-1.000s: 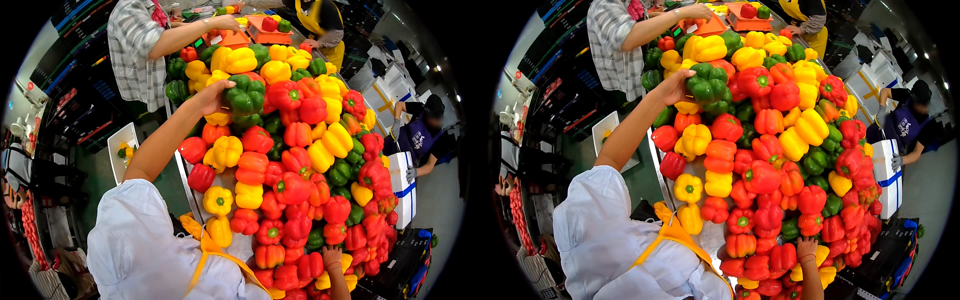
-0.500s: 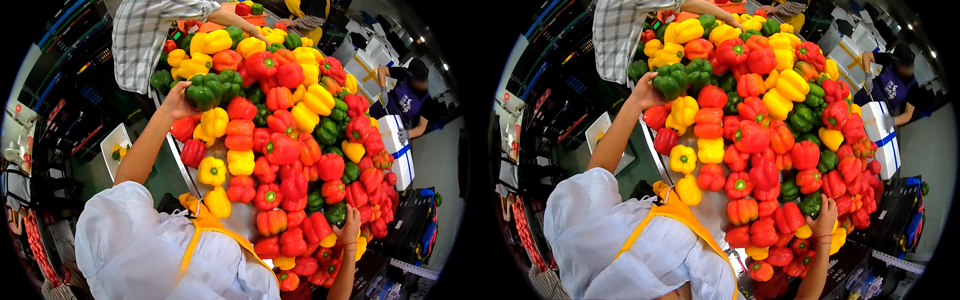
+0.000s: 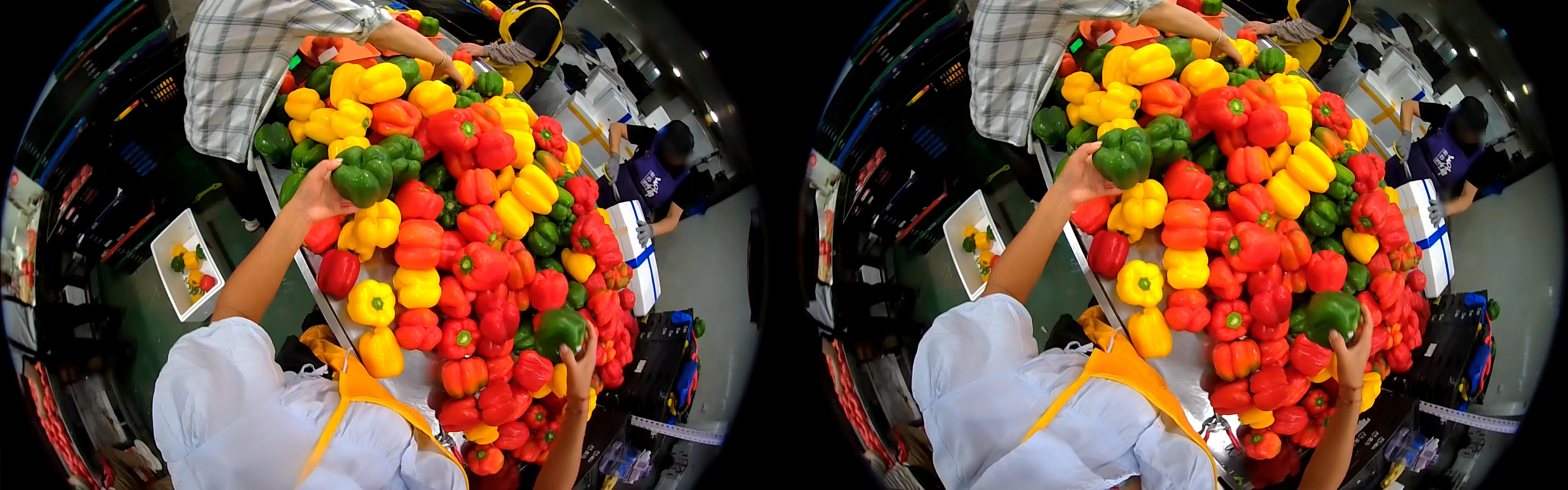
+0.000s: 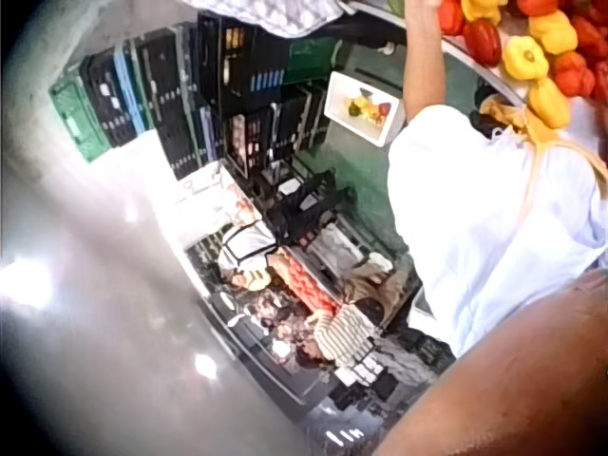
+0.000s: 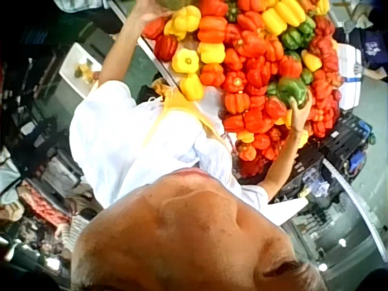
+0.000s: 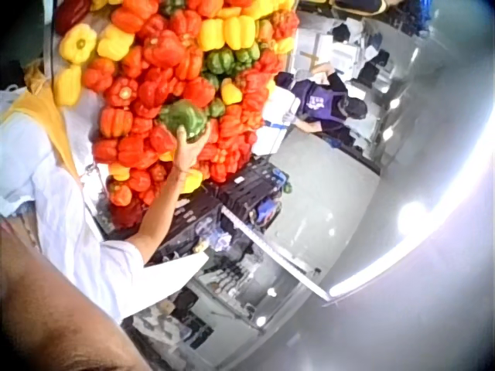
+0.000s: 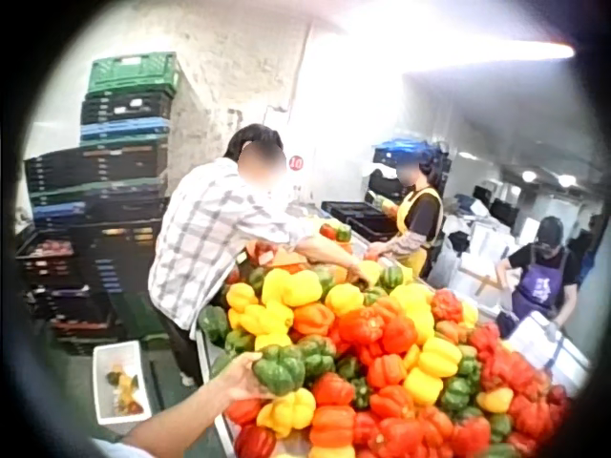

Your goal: The person uses red-handled shears to trim the stems off yellow bell peppers and places them into a white styrofoam container. They also sort through a large pile of red, yellow, and green bell peppers on a metal table, moving them around and occasionally picking them up.

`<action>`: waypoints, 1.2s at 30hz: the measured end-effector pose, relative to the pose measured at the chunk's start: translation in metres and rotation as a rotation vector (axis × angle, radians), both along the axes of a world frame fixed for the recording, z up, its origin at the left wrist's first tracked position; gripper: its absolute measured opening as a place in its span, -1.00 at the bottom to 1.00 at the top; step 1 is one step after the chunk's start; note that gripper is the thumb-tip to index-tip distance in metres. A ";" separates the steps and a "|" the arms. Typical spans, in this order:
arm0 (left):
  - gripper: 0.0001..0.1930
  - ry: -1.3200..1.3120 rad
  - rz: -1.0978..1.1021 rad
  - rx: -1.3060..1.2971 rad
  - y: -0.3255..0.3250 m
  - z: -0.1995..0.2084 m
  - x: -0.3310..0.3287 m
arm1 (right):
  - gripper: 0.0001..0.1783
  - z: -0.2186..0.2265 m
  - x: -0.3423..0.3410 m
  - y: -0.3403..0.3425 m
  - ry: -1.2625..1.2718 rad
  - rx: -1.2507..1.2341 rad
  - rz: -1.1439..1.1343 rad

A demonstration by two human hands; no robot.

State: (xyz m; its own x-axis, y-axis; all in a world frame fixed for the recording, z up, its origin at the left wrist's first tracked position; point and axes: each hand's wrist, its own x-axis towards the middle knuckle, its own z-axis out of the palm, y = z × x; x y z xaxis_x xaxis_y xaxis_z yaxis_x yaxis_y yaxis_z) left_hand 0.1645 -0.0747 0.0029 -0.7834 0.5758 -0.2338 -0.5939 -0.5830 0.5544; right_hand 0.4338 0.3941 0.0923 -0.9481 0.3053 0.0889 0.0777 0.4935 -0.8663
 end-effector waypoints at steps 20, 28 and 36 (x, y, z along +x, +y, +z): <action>-0.42 0.162 0.048 -0.019 -0.090 0.010 -0.059 | -0.52 0.000 -0.261 -0.196 -0.125 -0.673 0.166; -0.42 0.250 0.096 -0.119 -0.105 0.042 -0.128 | -0.42 0.020 -0.333 -0.215 0.012 -0.662 0.168; -0.43 0.464 0.133 -0.220 -0.084 0.078 -0.189 | -0.35 0.014 -0.394 -0.216 0.089 -0.431 0.159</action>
